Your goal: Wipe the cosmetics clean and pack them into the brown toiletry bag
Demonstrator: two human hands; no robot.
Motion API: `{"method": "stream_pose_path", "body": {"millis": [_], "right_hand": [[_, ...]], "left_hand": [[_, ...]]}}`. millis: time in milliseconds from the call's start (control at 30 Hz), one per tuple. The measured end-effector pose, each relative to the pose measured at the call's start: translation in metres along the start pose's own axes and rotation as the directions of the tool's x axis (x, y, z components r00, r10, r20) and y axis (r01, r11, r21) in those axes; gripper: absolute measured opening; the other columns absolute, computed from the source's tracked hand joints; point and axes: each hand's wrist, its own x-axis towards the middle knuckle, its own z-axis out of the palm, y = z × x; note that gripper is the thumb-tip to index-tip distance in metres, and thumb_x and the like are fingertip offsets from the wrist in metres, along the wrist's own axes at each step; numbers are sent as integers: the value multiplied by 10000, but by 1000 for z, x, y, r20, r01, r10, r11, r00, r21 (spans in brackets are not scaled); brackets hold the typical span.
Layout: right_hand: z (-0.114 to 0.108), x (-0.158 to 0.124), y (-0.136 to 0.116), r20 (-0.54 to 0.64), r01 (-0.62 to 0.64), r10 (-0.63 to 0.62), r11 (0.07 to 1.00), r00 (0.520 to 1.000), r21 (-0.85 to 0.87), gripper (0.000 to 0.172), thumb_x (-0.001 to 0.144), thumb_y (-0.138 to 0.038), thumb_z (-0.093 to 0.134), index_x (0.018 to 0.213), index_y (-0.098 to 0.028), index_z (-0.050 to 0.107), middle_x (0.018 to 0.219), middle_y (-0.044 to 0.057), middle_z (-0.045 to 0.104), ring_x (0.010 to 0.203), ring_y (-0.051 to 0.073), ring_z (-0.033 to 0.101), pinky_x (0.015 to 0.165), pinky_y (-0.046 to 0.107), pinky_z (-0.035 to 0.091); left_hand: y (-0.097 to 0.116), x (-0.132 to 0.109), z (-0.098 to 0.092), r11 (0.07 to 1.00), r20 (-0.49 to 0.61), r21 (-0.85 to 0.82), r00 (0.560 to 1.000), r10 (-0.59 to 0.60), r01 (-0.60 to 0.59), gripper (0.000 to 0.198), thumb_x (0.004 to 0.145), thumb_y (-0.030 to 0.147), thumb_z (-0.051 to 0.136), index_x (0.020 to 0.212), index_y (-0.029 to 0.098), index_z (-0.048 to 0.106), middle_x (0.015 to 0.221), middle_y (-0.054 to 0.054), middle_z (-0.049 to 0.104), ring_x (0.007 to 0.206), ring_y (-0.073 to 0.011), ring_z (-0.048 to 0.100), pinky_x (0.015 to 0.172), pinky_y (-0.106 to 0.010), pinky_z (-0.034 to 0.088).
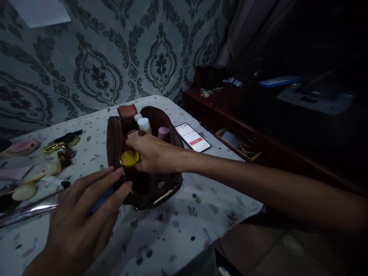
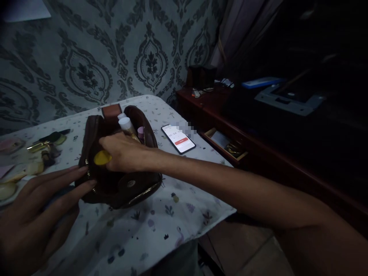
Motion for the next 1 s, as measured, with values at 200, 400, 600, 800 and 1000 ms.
{"method": "stream_pose_path", "body": {"millis": [200,400,600,800,1000], "right_hand": [[1,4,-2,-41,-22,18,994,999,-105,225,785,-166,640,1008,-146,617,989,76,664,840,189,601,627,258,369],[2,21,0,-45,-73,66,984,997,-164,253,760,-118,602,1012,-138,627,987,95,693,815,203,635,593,255,377],[4,28,2,7,-62,64,983,998,-171,268,748,-78,592,1007,-128,640,1028,128,703,891,239,669,624,263,429],[4,25,-2,58,-69,82,977,995,-201,254,734,-120,619,987,-119,646,1057,144,695,937,263,679,649,275,481],[6,11,-8,224,28,28,970,974,-243,278,753,-200,663,1018,-116,674,1058,143,709,920,265,688,630,285,497]], "left_hand": [[0,1,0,1000,-4,-6,1000,2,-2,386,872,-4,542,1184,203,636,1255,-111,637,1203,-289,586,936,-441,522],[1,-3,2,999,-9,-33,999,-31,31,425,862,-8,537,1207,219,640,1292,-116,633,1221,-291,579,953,-440,525],[2,0,0,1000,-1,-14,1000,5,-5,414,865,-13,530,1208,196,630,1294,-125,626,1228,-285,569,943,-414,526],[0,0,-3,1000,10,5,999,30,-30,405,865,-8,529,1210,181,625,1285,-133,625,1225,-287,564,951,-421,527],[1,1,-2,999,10,22,1000,29,-29,391,876,5,515,1207,183,619,1274,-135,630,1205,-286,571,912,-415,543]]}}
